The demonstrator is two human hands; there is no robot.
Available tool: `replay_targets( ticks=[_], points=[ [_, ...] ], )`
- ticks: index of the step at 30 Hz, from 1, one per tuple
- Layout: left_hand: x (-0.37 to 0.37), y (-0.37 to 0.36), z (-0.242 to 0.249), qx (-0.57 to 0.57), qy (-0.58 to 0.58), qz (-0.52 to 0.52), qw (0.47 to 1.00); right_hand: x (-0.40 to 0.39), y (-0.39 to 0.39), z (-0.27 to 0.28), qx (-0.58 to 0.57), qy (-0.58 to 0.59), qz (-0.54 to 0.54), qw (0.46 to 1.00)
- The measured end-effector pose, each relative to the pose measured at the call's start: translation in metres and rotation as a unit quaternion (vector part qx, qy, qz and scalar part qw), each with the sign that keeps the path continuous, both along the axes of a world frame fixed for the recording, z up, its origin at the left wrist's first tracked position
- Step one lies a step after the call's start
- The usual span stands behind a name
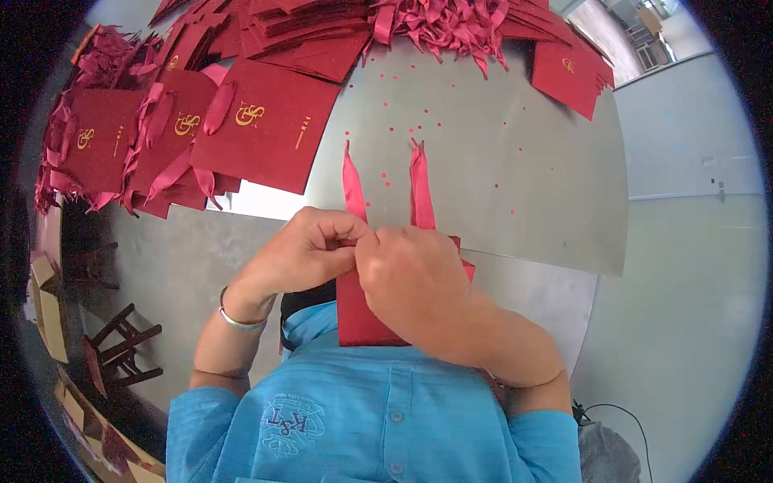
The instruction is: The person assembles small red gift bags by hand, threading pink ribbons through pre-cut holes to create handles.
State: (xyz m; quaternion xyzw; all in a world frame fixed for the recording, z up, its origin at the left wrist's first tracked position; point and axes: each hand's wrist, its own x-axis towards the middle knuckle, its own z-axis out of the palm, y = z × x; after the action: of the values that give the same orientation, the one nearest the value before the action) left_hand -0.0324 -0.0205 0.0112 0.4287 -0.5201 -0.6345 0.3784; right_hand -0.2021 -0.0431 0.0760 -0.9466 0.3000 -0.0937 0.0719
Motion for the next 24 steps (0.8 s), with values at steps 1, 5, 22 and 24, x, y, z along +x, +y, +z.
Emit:
replay_targets(
  ticks=[1, 5, 22, 24],
  points=[
    [0.000, 0.000, 0.001, -0.009, -0.007, -0.003, 1.000, 0.002, 0.000, 0.001, 0.000, -0.001, -0.001, 1.000],
    [0.000, 0.000, -0.005, -0.036, -0.034, -0.007, 0.999, 0.010, -0.007, -0.003, 0.036, 0.054, -0.015, 0.998],
    [-0.005, 0.009, 0.012, -0.011, -0.056, 0.015, 0.998, -0.027, -0.062, 0.013, 0.450, -0.134, -0.055, 0.881],
    [-0.010, 0.013, 0.009, -0.014, -0.046, 0.028, 0.998, -0.024, -0.069, 0.008, 0.521, -0.115, -0.073, 0.843]
  ],
)
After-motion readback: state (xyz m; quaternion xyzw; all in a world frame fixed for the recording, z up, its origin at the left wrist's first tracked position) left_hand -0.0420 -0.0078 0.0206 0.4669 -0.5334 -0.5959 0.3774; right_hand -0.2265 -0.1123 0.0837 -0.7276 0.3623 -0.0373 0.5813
